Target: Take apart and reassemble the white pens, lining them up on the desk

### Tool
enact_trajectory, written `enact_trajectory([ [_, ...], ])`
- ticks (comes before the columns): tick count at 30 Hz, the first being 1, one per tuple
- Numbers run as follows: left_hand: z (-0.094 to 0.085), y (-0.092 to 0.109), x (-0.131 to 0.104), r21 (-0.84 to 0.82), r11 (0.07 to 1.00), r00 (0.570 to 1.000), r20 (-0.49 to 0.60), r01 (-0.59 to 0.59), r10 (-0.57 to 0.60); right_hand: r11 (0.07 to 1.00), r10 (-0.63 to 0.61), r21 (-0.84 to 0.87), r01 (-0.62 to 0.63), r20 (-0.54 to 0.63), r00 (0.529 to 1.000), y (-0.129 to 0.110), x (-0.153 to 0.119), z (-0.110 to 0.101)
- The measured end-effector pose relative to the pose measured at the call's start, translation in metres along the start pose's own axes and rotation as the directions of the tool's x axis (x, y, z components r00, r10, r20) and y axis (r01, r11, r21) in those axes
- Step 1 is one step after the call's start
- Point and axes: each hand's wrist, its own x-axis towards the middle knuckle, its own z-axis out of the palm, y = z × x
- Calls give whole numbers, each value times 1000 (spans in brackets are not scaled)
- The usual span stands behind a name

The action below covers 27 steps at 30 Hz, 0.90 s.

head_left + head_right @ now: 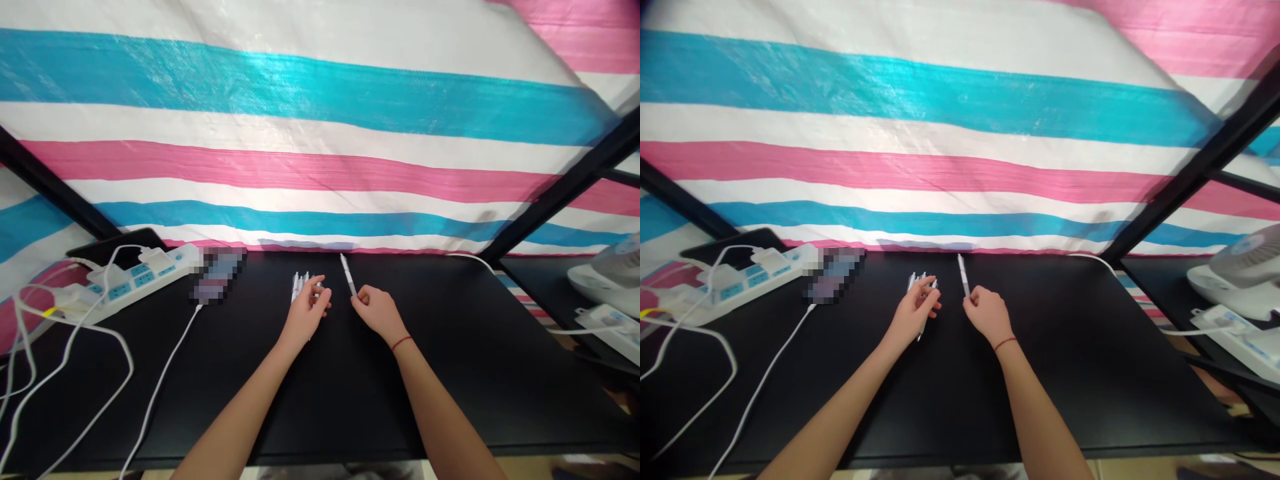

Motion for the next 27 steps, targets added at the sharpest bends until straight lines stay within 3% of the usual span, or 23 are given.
enact_trajectory([
  [4,-3,4,0,7,1000,999,25,-20,20,981,122,-153,-120,-1,993,12,8,3],
  [15,-4,-3,2,18,997,996,44,-74,73,963,159,-214,-165,-47,986,10,11,11],
  [19,-8,1,2,190,975,993,-15,-114,119,962,186,-193,-193,-50,981,9,12,9],
  [21,-12,2,1,426,891,982,-26,-158,187,968,181,-166,-187,-49,982,9,11,8],
  [24,-16,1,0,787,592,966,16,-172,259,981,161,-105,-166,-50,986,8,8,6],
  [27,-18,-2,-1,929,345,970,54,-137,239,989,137,-52,-140,-62,989,8,7,6],
])
